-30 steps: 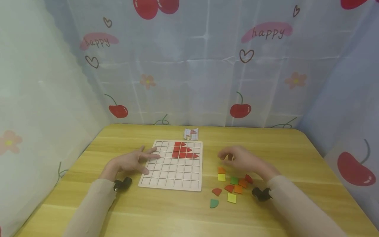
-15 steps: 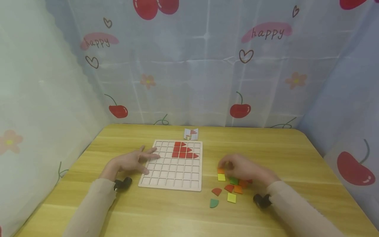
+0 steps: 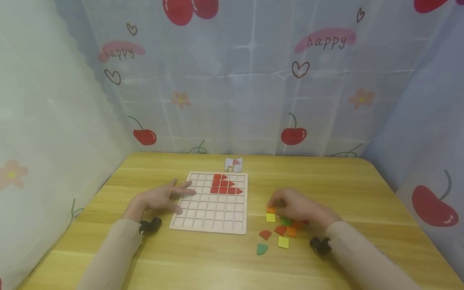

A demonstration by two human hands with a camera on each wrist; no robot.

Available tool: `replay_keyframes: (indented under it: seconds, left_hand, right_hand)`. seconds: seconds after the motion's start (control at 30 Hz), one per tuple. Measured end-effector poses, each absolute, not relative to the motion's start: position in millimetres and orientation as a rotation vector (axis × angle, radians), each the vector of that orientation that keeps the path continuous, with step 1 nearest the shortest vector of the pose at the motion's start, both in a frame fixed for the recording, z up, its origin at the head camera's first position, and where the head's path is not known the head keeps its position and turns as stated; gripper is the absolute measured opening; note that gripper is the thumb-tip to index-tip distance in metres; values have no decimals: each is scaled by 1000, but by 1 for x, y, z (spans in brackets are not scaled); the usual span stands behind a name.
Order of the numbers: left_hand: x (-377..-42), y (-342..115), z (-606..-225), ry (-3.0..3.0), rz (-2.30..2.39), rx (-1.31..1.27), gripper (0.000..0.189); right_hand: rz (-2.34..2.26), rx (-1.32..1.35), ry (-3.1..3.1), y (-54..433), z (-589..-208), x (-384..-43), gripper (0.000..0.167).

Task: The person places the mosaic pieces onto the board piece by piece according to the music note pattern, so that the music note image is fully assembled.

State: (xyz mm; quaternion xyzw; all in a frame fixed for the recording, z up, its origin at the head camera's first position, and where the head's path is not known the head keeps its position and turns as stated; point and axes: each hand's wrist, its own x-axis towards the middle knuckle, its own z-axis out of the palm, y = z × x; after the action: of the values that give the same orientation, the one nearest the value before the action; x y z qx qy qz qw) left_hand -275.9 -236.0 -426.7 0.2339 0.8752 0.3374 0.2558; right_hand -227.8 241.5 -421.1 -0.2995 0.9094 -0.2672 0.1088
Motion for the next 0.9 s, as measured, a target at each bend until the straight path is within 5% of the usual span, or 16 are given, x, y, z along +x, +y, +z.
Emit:
replay_keyframes:
  seconds: [0.9]
  left_hand:
    - [-275, -237, -428, 2370, 922, 663, 70]
  right_hand:
    - [-822, -754, 2756, 235, -411, -225, 20]
